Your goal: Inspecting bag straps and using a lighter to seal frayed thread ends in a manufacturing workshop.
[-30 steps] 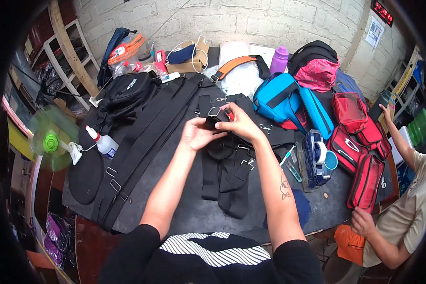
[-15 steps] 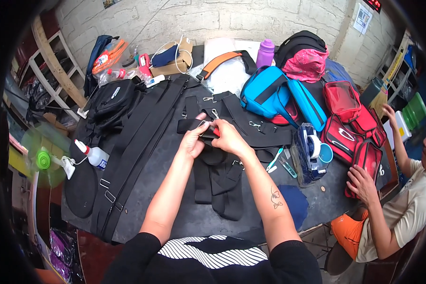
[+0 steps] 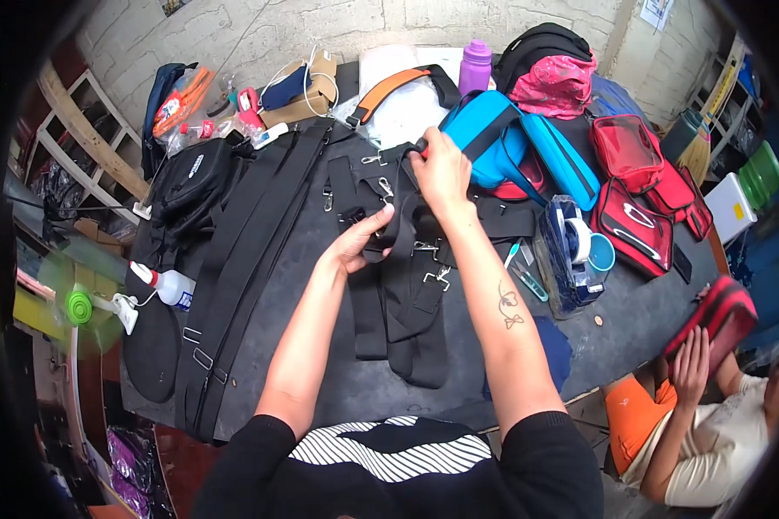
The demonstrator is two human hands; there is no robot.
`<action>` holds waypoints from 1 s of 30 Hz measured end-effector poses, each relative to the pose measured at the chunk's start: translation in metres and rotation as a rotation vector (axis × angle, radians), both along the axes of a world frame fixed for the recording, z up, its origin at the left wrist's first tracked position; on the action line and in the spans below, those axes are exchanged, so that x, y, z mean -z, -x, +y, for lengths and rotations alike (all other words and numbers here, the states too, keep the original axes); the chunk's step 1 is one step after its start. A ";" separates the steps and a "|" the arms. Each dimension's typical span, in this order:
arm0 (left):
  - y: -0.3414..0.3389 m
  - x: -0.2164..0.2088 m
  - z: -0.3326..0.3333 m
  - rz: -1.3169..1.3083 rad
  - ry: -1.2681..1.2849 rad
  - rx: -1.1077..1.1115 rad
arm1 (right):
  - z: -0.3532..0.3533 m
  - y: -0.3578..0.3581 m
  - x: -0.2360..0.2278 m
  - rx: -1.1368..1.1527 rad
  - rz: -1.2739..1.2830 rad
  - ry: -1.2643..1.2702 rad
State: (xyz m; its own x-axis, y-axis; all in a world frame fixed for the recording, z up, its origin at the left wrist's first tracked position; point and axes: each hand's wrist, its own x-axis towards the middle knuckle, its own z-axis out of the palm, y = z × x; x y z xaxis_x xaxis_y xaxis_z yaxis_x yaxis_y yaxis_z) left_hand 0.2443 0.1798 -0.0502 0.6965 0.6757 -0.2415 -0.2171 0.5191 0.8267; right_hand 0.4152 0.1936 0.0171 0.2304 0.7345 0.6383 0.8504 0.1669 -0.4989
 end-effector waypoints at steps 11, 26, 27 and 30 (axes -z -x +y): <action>-0.015 -0.003 0.030 -0.119 -0.123 -0.486 | -0.044 0.006 0.033 -0.644 0.294 -0.028; -0.025 -0.002 0.051 -0.343 -0.191 -0.494 | -0.077 0.012 0.025 -0.334 0.184 0.445; -0.028 -0.001 0.051 -0.283 -0.215 -0.489 | -0.070 0.016 0.033 -0.286 0.266 0.362; -0.034 0.000 0.052 -0.215 -0.216 -0.482 | -0.057 0.028 0.040 -0.199 0.213 0.289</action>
